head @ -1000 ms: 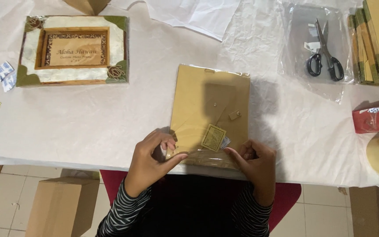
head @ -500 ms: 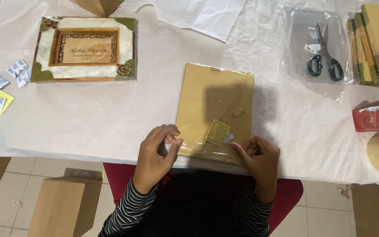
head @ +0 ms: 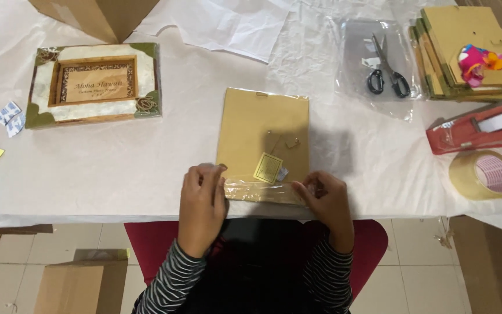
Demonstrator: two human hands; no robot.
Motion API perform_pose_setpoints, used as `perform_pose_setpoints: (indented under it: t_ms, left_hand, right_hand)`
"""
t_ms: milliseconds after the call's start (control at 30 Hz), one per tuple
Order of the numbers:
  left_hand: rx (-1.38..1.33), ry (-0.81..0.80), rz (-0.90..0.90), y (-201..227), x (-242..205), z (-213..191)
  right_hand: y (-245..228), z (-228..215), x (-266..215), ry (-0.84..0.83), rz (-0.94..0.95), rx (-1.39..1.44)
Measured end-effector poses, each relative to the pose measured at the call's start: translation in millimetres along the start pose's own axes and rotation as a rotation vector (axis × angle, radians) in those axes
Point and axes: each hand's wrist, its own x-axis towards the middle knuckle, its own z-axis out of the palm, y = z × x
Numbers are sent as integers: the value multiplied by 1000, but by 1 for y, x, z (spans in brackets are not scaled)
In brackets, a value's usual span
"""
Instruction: The person places a decorative picture frame into a clear plastic bag and seals it with tape.
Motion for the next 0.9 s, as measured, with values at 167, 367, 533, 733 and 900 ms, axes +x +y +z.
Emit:
perform_pose_setpoints:
  t_ms: [167,367,533,733,900]
  left_hand:
    - [131,48,283,3,-35,28]
    - [258,-156,367,10,-49,42]
    - [390,-135,341,10,-55,56]
    - [457,-69,344,8,-58,68]
    - [492,-28,332,4,-59,73]
  right_hand:
    - [-14,-5,1,-81,-22,71]
    - [-17,-5,1,-52,-9,87]
    - [-21,-4,-4,-2,-61,56]
    - [-26,-22,-18,102,-74,-2]
    - [-12,-81,-31,487,298,80]
